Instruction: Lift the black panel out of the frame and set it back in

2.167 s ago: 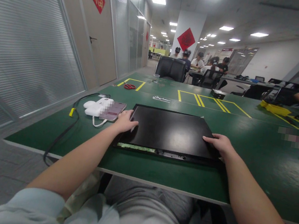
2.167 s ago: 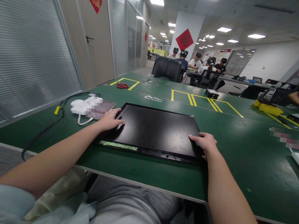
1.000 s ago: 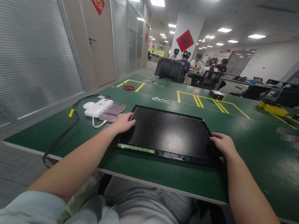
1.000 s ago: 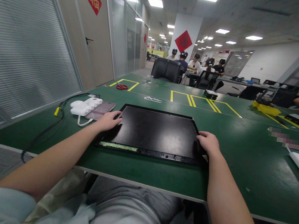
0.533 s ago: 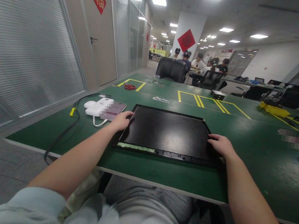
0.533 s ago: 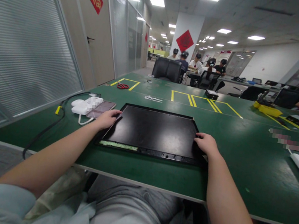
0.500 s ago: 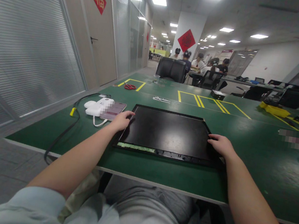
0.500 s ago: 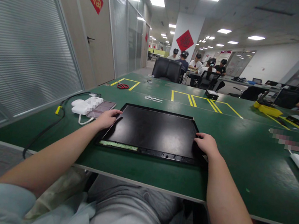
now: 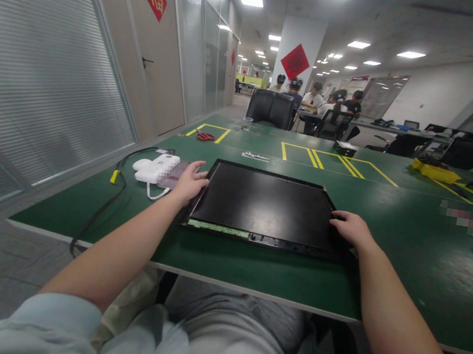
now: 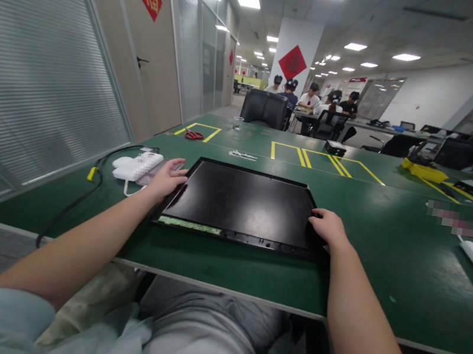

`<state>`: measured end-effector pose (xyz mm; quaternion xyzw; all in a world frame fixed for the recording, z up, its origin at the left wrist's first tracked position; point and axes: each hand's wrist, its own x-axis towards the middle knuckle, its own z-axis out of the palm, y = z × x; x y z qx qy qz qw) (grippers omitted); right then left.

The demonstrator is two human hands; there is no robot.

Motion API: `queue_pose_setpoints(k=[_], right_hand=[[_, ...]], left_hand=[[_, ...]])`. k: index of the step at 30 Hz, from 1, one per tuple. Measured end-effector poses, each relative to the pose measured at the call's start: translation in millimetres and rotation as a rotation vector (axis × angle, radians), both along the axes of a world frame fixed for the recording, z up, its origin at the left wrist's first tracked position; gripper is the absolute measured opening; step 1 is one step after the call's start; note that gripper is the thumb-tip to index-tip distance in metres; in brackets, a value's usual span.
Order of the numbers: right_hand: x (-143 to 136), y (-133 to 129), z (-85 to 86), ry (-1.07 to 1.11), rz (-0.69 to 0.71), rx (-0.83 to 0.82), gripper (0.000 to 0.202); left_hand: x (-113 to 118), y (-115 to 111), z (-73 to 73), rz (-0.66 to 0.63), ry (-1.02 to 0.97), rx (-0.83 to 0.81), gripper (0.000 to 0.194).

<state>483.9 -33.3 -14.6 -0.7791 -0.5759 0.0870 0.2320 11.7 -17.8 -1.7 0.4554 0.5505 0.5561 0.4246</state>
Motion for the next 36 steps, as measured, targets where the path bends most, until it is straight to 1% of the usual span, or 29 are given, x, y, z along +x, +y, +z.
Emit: queue_pose_setpoints(k=[4, 10, 13, 16, 19, 22, 24, 26, 28, 31, 34, 36], right_hand=[[1, 1, -0.7, -0.012, 0.008, -0.021, 0.033], [0, 2, -0.4, -0.003, 0.009, -0.035, 0.034], [1, 2, -1.6, 0.011, 0.001, -0.04, 0.034], [3, 3, -2.5, 0.023, 0.011, -0.028, 0.034], [3, 3, -2.8, 0.017, 0.013, -0.025, 0.036], [5, 4, -3.5, 0.009, 0.018, -0.028, 0.036], [5, 4, -3.9, 0.006, 0.026, -0.017, 0.035], [6, 4, -3.5, 0.001, 0.031, -0.011, 0.035], [5, 3, -2.2, 0.0, 0.027, -0.023, 0.035], [2, 1, 0.7, -0.002, 0.015, -0.062, 0.038], [0, 1, 2.1, -0.029, 0.016, -0.07, 0.038], [-1, 1, 2.0, -0.043, 0.016, -0.06, 0.036]], left_hand=[[1, 2, -1.3, 0.06, -0.052, -0.048, 0.068], [4, 7, 4.2, 0.142, -0.162, -0.081, 0.071], [3, 10, 4.5, 0.138, -0.183, -0.093, 0.068], [1, 14, 2.0, 0.118, -0.14, -0.087, 0.068], [-2, 14, -0.1, 0.089, -0.105, -0.082, 0.076], [-3, 11, 0.3, 0.063, -0.138, -0.111, 0.088], [-2, 8, 1.6, 0.048, -0.144, -0.124, 0.09], [0, 7, 2.8, 0.042, -0.143, -0.131, 0.086], [2, 5, 3.1, 0.043, -0.161, -0.138, 0.078], [5, 4, 1.9, 0.014, -0.157, -0.107, 0.059], [6, 4, 1.3, -0.012, -0.057, -0.044, 0.04], [5, 3, 2.5, 0.006, 0.03, -0.013, 0.032]])
